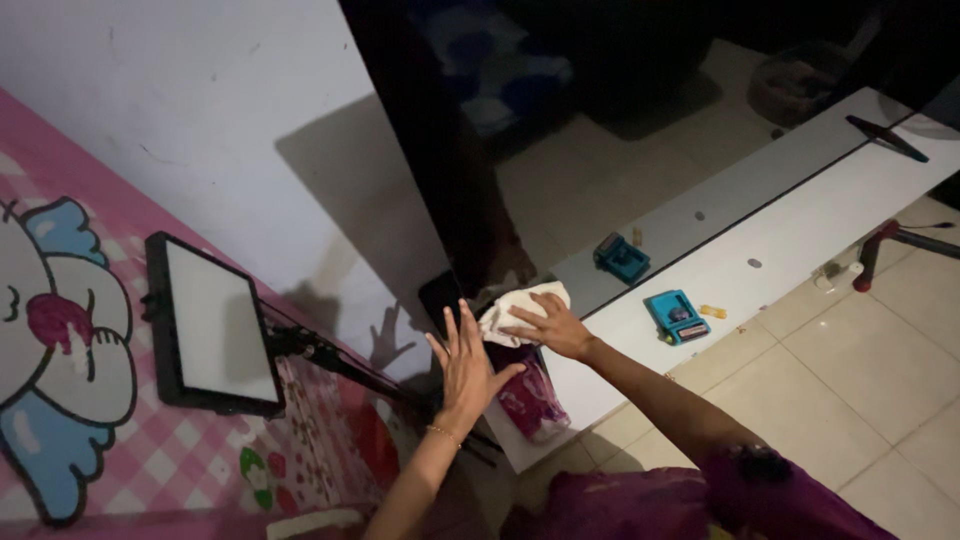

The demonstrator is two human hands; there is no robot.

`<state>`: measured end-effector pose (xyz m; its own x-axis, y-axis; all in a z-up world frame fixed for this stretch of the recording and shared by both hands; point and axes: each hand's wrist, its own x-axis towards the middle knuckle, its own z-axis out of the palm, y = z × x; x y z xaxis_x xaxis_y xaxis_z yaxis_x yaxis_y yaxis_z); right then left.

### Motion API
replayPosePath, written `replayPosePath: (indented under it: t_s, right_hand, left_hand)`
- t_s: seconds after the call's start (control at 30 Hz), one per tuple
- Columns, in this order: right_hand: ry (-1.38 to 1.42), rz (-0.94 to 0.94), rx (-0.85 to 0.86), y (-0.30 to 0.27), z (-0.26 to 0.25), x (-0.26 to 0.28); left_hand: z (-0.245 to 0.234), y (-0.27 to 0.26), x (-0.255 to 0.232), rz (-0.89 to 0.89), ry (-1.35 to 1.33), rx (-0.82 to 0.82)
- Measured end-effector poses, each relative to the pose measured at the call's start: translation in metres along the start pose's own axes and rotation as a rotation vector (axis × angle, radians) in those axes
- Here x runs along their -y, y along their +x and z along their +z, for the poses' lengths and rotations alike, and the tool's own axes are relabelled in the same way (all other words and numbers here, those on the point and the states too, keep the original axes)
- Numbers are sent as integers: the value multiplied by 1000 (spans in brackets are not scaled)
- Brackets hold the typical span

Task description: The person wipes the surface of a television with a cloth and then folds the cloth.

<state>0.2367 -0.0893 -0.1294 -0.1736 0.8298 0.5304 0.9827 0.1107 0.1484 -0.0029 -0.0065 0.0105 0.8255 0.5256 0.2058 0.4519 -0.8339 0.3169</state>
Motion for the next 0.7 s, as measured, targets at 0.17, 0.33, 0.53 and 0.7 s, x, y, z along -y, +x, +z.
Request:
replayPosePath:
  t_s: [0.17,0.33,0.53,0.7]
  right_hand:
    - [-30,13,-79,-23,4,-38]
    - [63,510,-233,-40,-6,-79]
    - [197,882,-365,-48,-28,-128]
    - [393,1195,-565,-49,-29,-136]
  left_hand:
    - [-2,2,0,-24,5,31]
    - [2,0,3,-19,38,22]
    - [8,3,8,-6,62,41]
    - [11,2,10,21,28,-14]
